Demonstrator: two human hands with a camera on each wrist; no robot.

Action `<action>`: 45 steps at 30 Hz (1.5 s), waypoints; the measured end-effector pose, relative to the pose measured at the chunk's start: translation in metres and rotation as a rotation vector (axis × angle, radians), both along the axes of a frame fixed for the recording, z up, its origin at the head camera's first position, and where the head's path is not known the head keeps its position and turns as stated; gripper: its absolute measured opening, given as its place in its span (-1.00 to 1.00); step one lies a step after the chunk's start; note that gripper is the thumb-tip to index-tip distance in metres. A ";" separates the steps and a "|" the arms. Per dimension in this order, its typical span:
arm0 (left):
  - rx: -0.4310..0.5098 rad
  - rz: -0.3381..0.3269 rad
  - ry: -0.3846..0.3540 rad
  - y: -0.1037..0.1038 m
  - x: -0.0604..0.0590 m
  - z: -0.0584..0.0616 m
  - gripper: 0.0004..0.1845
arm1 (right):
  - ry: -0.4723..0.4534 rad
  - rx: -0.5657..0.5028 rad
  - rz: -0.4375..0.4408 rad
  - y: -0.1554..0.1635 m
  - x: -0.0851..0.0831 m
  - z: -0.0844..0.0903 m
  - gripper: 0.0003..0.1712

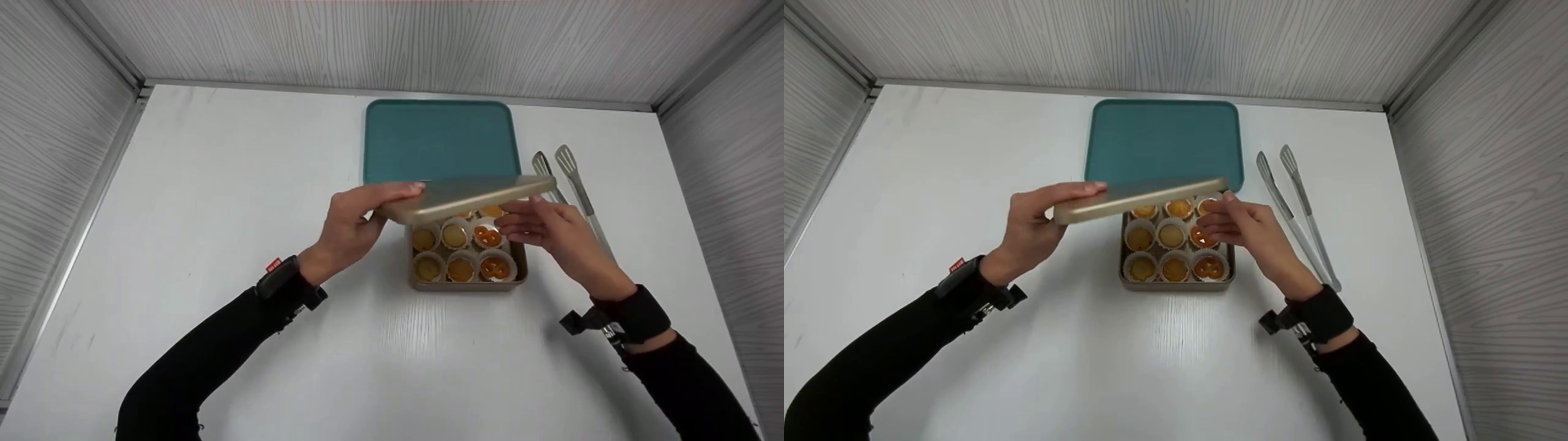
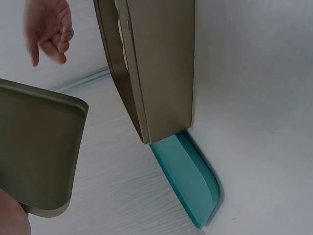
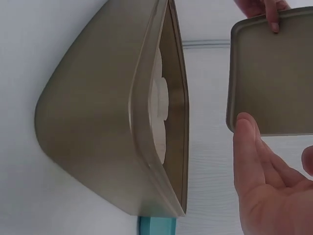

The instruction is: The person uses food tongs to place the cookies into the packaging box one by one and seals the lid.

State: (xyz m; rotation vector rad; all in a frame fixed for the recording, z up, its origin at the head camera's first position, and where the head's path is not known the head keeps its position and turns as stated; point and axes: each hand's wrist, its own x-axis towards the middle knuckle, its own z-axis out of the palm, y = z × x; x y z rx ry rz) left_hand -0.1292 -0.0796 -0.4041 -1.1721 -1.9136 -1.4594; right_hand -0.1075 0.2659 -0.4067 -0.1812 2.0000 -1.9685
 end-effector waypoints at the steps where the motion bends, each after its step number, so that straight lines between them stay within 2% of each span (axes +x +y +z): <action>1: -0.012 -0.015 0.039 0.002 0.001 -0.001 -0.50 | -0.023 -0.044 -0.005 0.000 0.000 0.000 -0.40; 4: -0.049 -0.073 0.122 0.008 0.003 -0.002 -0.60 | -0.088 -0.124 -0.006 0.000 -0.002 0.000 -0.40; 8: -0.116 -0.144 0.196 0.014 0.003 -0.006 -0.67 | -0.212 -0.102 0.028 0.003 -0.005 0.002 -0.33; 11: -0.191 -0.159 0.259 0.017 0.003 -0.010 -0.68 | -0.302 -0.110 0.031 0.006 -0.007 0.003 -0.42; 15: -0.278 -0.110 0.305 0.017 0.002 -0.015 -0.69 | -0.335 -0.183 0.013 0.008 -0.008 0.000 -0.60; 20: -0.275 0.006 0.277 0.015 -0.002 -0.023 -0.71 | -0.321 -0.275 -0.003 0.009 -0.005 0.000 -0.41; 22: -0.249 0.058 0.219 0.015 -0.005 -0.027 -0.69 | -0.293 -0.309 -0.011 0.008 -0.003 0.000 -0.33; 24: -0.215 0.097 0.088 0.016 -0.007 -0.030 -0.58 | -0.263 -0.332 -0.029 0.007 -0.002 0.000 -0.30; 26: -0.175 0.122 -0.125 0.016 -0.008 -0.033 -0.42 | -0.233 -0.346 -0.055 0.006 -0.002 -0.002 -0.28; 28: -0.098 0.101 -0.392 0.016 -0.007 -0.035 -0.33 | -0.213 -0.350 -0.081 0.006 -0.002 -0.004 -0.26; 30: -0.008 0.061 -0.640 0.016 -0.003 -0.037 -0.35 | -0.204 -0.343 -0.107 0.008 -0.003 -0.007 -0.25; 31: 0.031 0.042 -0.740 0.016 -0.001 -0.038 -0.38 | -0.202 -0.333 -0.118 0.009 -0.003 -0.009 -0.23; 33: 0.068 0.004 -0.885 0.017 0.004 -0.040 -0.42 | -0.201 -0.313 -0.130 0.010 -0.003 -0.011 -0.21; 35: 0.044 -0.015 -0.957 0.018 0.009 -0.042 -0.33 | -0.200 -0.286 -0.134 0.011 -0.003 -0.014 -0.18; 38: -0.049 -0.004 -0.986 0.019 0.015 -0.046 -0.16 | -0.179 -0.189 -0.120 0.011 -0.003 -0.018 -0.18; 42: -0.167 0.057 -0.949 0.019 0.018 -0.055 -0.12 | -0.119 0.036 -0.078 0.008 -0.003 -0.023 -0.21; 45: -0.208 0.095 -0.909 0.020 0.017 -0.058 -0.13 | -0.076 0.194 -0.057 0.009 -0.002 -0.025 -0.20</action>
